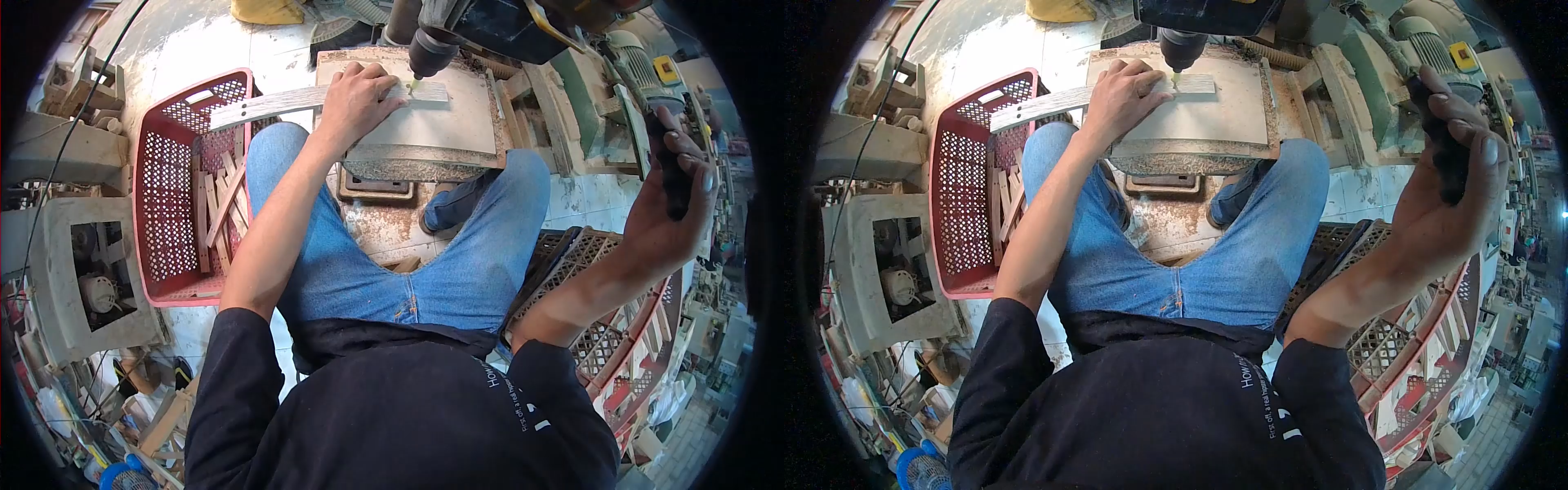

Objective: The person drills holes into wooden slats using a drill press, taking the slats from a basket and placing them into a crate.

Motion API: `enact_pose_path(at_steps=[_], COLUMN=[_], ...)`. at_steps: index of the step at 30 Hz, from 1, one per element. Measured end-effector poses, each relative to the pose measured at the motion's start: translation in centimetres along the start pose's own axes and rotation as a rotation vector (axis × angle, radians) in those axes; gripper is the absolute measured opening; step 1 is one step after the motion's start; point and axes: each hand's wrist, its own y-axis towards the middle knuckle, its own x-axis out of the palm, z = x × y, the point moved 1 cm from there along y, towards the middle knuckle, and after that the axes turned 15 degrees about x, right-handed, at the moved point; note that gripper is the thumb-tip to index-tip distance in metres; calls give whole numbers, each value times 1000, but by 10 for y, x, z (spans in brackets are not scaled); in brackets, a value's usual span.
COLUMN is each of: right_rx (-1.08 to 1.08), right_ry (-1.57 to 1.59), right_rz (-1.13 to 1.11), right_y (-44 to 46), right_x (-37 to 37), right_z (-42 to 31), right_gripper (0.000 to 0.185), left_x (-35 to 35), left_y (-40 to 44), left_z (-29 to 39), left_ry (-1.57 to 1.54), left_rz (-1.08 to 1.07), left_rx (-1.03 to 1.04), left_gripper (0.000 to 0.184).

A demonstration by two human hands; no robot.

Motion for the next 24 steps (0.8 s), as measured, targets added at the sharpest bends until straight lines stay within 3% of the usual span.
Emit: enact_pose_path(at_steps=[7, 10, 14, 17, 21, 24], right_rx=[-36, 39, 83, 75, 229, 357], right_ry=[25, -37, -52, -178, -332, -376], right_rz=[-31, 105, 129, 205, 293, 183], right_y=[-19, -33, -47, -59, -79, -88], right_x=[11, 27, 36, 34, 44, 50], right_z=[20, 22, 35, 53, 70, 92], right_gripper=[49, 50, 46, 45, 41, 41], left_x=[-4, -2, 1, -5, -5, -3], left_y=[2, 2, 0, 3, 3, 2], left_z=[2, 1, -1, 1, 2, 0], left_ry=[6, -3, 4, 9, -7, -10], left_rz=[-23, 3, 31, -48, 11, 56], left_rx=[4, 16, 44, 20, 40, 58], left_gripper=[42, 41, 40, 41, 40, 40])
